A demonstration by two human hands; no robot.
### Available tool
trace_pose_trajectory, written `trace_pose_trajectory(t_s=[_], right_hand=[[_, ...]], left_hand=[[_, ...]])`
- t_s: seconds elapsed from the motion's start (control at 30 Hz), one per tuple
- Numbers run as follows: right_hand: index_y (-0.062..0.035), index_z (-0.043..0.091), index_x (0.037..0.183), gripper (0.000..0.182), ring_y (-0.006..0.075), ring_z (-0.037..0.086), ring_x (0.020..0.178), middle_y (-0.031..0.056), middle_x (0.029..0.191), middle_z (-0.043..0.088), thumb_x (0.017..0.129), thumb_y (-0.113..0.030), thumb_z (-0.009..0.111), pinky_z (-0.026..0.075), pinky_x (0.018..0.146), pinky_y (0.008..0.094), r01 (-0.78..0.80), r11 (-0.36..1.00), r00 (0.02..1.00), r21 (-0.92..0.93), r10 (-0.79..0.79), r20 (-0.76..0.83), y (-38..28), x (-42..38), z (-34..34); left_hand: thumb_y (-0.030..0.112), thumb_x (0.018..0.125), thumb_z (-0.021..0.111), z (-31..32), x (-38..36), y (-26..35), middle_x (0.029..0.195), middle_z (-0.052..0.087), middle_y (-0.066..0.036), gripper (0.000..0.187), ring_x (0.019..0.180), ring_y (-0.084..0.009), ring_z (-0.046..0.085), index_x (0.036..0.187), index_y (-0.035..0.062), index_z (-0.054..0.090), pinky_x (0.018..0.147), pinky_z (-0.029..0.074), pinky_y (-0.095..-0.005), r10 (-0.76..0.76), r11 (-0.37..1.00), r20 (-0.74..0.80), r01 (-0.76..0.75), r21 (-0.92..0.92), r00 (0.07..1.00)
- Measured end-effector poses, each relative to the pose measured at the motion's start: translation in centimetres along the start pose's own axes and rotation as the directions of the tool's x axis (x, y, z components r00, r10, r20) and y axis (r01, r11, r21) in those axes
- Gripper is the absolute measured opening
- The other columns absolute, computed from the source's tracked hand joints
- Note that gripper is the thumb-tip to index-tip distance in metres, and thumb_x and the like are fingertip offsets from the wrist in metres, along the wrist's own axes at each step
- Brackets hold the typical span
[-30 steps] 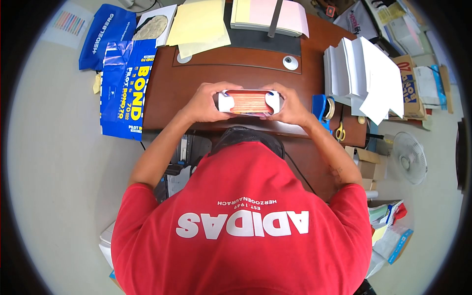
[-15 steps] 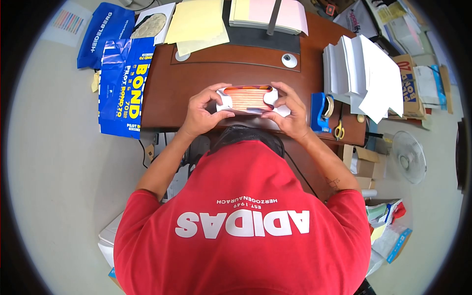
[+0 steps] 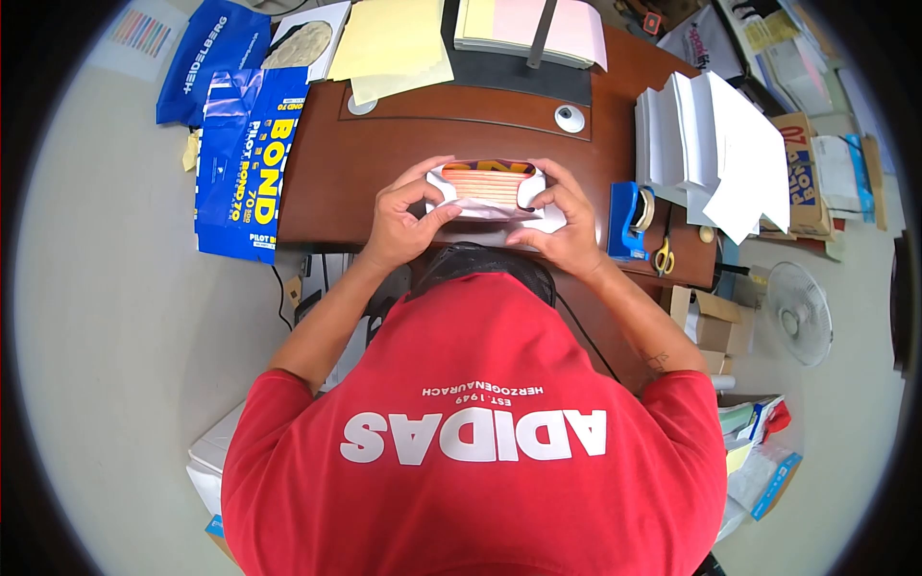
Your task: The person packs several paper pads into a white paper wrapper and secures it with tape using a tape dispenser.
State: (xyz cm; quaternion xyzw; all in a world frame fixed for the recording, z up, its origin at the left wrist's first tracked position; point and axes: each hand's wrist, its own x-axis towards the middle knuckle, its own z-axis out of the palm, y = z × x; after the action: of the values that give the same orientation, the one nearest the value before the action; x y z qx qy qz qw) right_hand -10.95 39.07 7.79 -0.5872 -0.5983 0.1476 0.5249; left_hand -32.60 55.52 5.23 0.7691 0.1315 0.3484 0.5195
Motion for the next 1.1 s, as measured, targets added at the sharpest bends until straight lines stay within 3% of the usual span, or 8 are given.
trace_pose_trajectory(t_s=[0.3,0.37,0.5,0.57,0.6,0.67,0.77,1.1], right_hand=[[0.0002,0.073,0.079,0.025,0.0276,0.065,0.112,0.0157,0.122,0.064,0.071,-0.012,0.093,0.051,0.095,0.0371,-0.133,0.991,0.982,-0.001,0.132,-0.138,0.3,-0.2,1.6],[0.0001,0.075,0.079,0.022,0.0247,0.065,0.106,0.0141,0.115,0.065,0.071,-0.01,0.092,0.051,0.092,0.0357,-0.252,0.967,0.956,0.028,0.253,-0.148,-0.1,0.1,1.7],[0.0,0.072,0.078,0.024,0.0237,0.065,0.105,0.0137,0.116,0.064,0.072,-0.011,0.092,0.051,0.092,0.0351,-0.328,0.944,0.936,-0.018,0.323,-0.138,-0.3,0.4,1.5],[-0.0009,0.07,0.078,0.026,0.0248,0.065,0.107,0.0143,0.121,0.063,0.071,-0.01,0.093,0.052,0.093,0.0359,-0.371,0.923,0.917,0.102,0.382,-0.118,0.4,0.3,1.4],[-0.0009,0.07,0.078,0.026,0.0248,0.065,0.107,0.0143,0.121,0.063,0.071,-0.01,0.093,0.052,0.093,0.0359,-0.371,0.923,0.917,0.101,0.382,-0.117,0.6,0.0,1.2],[-0.002,0.068,0.079,0.028,0.0265,0.064,0.112,0.0153,0.127,0.062,0.071,-0.009,0.093,0.052,0.096,0.0369,-0.282,0.908,0.932,0.309,0.336,-0.138,0.9,-0.7,1.0],[-0.0024,0.069,0.082,0.028,0.0278,0.063,0.116,0.0159,0.13,0.062,0.07,-0.009,0.094,0.05,0.098,0.0373,-0.184,0.971,0.968,0.152,0.205,-0.141,1.6,-1.8,1.1],[-0.003,0.075,0.079,0.018,0.0249,0.063,0.114,0.0144,0.128,0.063,0.072,-0.007,0.091,0.05,0.096,0.0351,-0.329,0.917,0.913,0.226,0.37,-0.172,1.5,-1.6,1.7]], left_hand=[[0.004,0.088,0.078,0.0,-0.1,0.6,0.137,0.062,-0.027,0.017,0.121,-0.0274,0.063,0.081,-0.0008,0.063,0.102,0.047,-0.0361,-0.046,0.999,0.005,0.046,0.003,0.999],[0.004,0.09,0.076,0.2,-0.3,0.5,0.137,0.061,-0.027,0.017,0.122,-0.0266,0.062,0.081,-0.0014,0.062,0.102,0.046,-0.0355,-0.086,0.996,-0.018,0.085,-0.032,0.996],[0.003,0.09,0.075,0.3,-0.2,0.5,0.137,0.062,-0.027,0.018,0.121,-0.0259,0.062,0.08,-0.0018,0.061,0.102,0.046,-0.0354,-0.127,0.989,-0.024,0.125,-0.075,0.992],[0.003,0.09,0.075,0.3,-0.1,0.6,0.137,0.061,-0.026,0.018,0.122,-0.026,0.061,0.081,-0.0017,0.061,0.103,0.045,-0.0357,-0.144,0.989,-0.006,0.144,-0.044,0.99],[0.003,0.09,0.075,0.3,-0.1,0.4,0.137,0.061,-0.026,0.018,0.122,-0.026,0.061,0.081,-0.0017,0.061,0.103,0.045,-0.0357,-0.144,0.989,-0.006,0.144,-0.044,0.99],[0.003,0.09,0.075,0.4,-0.3,0.1,0.138,0.061,-0.027,0.017,0.124,-0.0264,0.06,0.082,-0.0012,0.061,0.105,0.044,-0.036,-0.109,0.994,-0.025,0.108,-0.031,0.994],[0.003,0.085,0.078,1.1,-0.1,-0.1,0.129,0.068,-0.023,0.02,0.117,-0.0271,0.066,0.078,-0.0001,0.059,0.1,0.047,-0.0356,-0.108,0.989,-0.117,0.095,-0.109,0.987],[0.001,0.09,0.074,1.1,-0.3,-0.3,0.137,0.06,-0.028,0.018,0.127,-0.0287,0.058,0.081,0.0004,0.059,0.108,0.042,-0.0386,-0.084,0.994,-0.076,0.078,-0.073,0.994]])
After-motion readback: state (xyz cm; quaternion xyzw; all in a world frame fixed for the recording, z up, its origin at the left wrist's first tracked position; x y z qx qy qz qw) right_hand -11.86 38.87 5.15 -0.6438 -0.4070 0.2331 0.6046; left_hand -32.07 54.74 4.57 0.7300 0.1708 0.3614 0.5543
